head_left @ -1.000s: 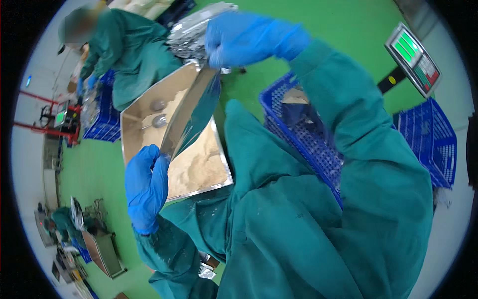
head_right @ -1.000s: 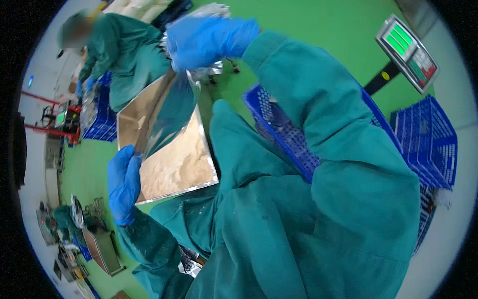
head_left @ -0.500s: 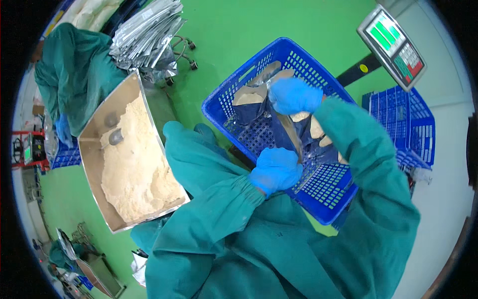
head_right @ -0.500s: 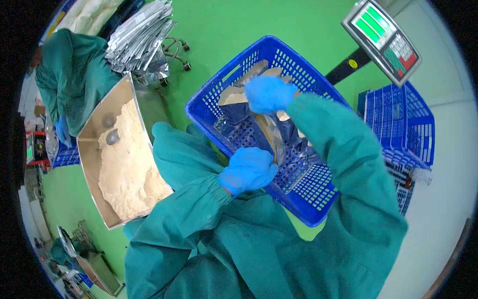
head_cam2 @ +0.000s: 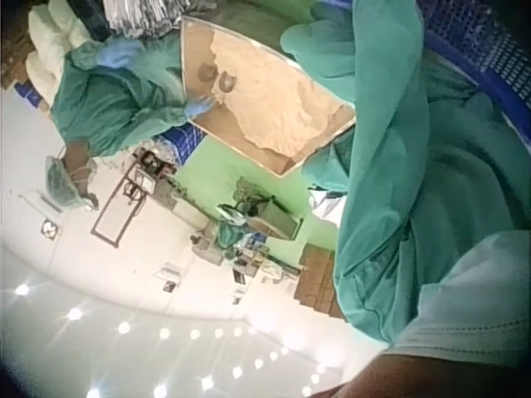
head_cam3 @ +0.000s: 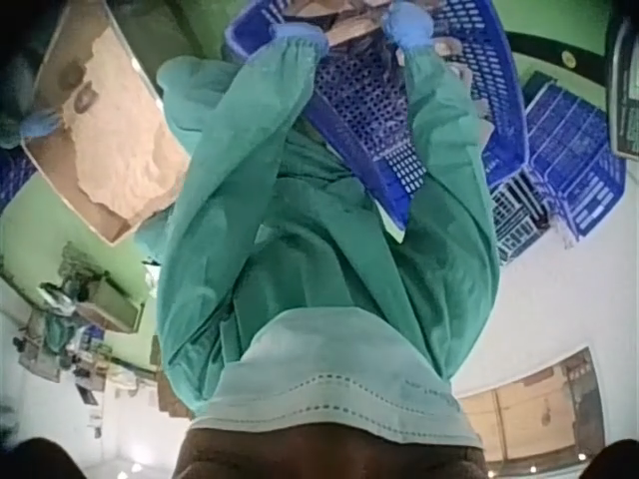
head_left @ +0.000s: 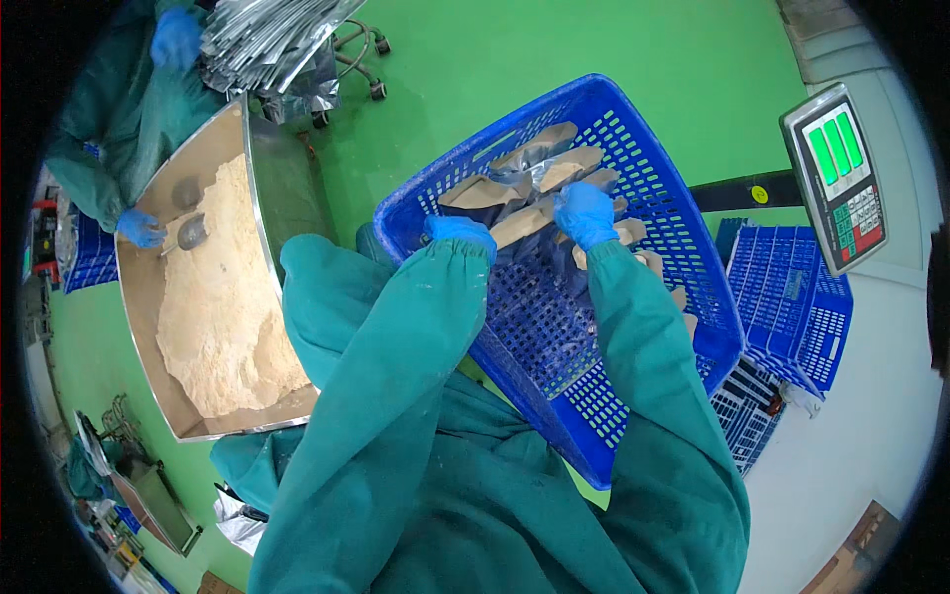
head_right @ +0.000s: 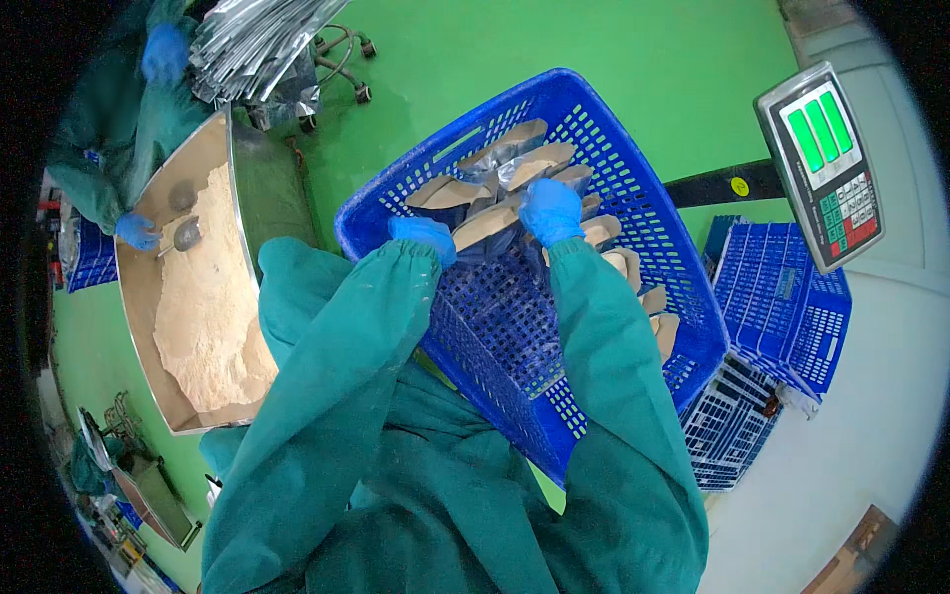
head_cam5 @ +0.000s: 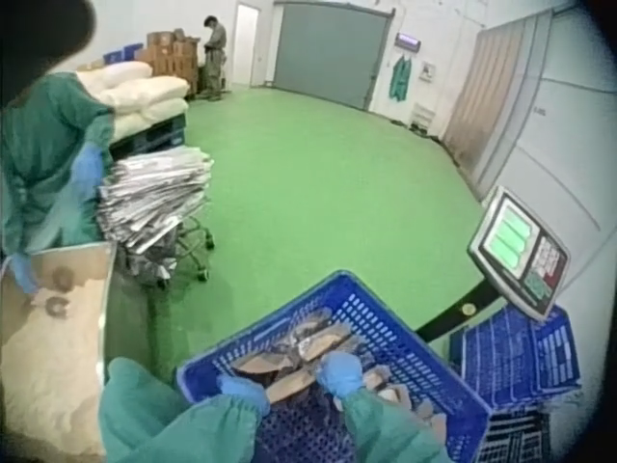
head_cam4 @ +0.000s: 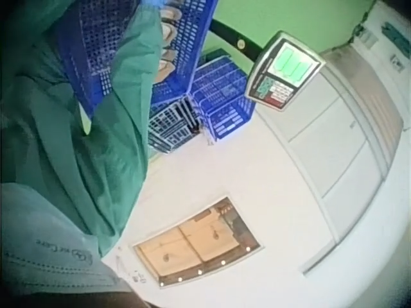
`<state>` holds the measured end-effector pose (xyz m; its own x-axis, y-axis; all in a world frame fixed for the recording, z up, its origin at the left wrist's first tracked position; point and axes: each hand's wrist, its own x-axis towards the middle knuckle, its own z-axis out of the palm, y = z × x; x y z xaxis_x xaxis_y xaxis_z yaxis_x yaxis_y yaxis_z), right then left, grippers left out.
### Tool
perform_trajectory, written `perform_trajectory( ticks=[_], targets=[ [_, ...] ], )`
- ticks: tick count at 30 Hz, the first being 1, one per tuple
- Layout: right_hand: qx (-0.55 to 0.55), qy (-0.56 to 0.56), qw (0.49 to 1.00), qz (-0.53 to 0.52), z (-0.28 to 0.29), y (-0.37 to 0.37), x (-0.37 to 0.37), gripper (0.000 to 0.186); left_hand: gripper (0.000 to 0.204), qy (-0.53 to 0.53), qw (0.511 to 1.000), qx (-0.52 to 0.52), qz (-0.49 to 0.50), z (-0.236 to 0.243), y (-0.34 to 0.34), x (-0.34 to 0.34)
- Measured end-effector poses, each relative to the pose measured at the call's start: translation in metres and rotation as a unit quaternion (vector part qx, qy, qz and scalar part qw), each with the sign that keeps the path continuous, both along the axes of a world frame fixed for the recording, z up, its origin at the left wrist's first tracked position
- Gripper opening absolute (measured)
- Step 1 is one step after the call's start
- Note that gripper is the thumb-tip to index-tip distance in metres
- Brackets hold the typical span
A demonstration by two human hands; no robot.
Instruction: The recorder is scooping a light tan powder from a large metal bin into silver foil bags using a hand scoop.
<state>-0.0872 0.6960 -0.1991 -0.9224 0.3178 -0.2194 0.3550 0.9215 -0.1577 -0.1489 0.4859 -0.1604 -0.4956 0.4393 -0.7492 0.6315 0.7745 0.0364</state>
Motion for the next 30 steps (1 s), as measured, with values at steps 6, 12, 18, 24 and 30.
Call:
perform_trajectory(
  ticks=[6, 12, 18, 24, 30],
  targets=[
    [0.013, -0.004, 0.999, -0.036, 0.004, -0.011, 0.007, 0.037, 0.026, 0.067, 0.993, 0.096, 0.019, 0.057, -0.01, 0.006],
    [-0.155, 0.158, 0.968, -0.119, 0.045, -0.017, 0.037, 0.045, 0.022, 0.314, 0.817, 0.47, 0.113, 0.152, -0.134, 0.021],
    [-0.136, 0.169, 0.973, -0.082, 0.081, -0.064, 0.045, 0.029, 0.021, 0.486, 0.608, 0.472, 0.414, 0.194, -0.375, 0.104],
    [-0.271, 0.229, 0.93, 0.093, 0.162, -0.187, 0.005, 0.031, 0.023, 0.621, 0.681, 0.296, 0.25, 0.16, -0.517, 0.244],
    [-0.329, 0.198, 0.865, 0.324, 0.201, -0.333, 0.006, 0.031, 0.035, 0.57, 0.759, 0.243, 0.201, 0.105, -0.59, 0.376]
  ],
)
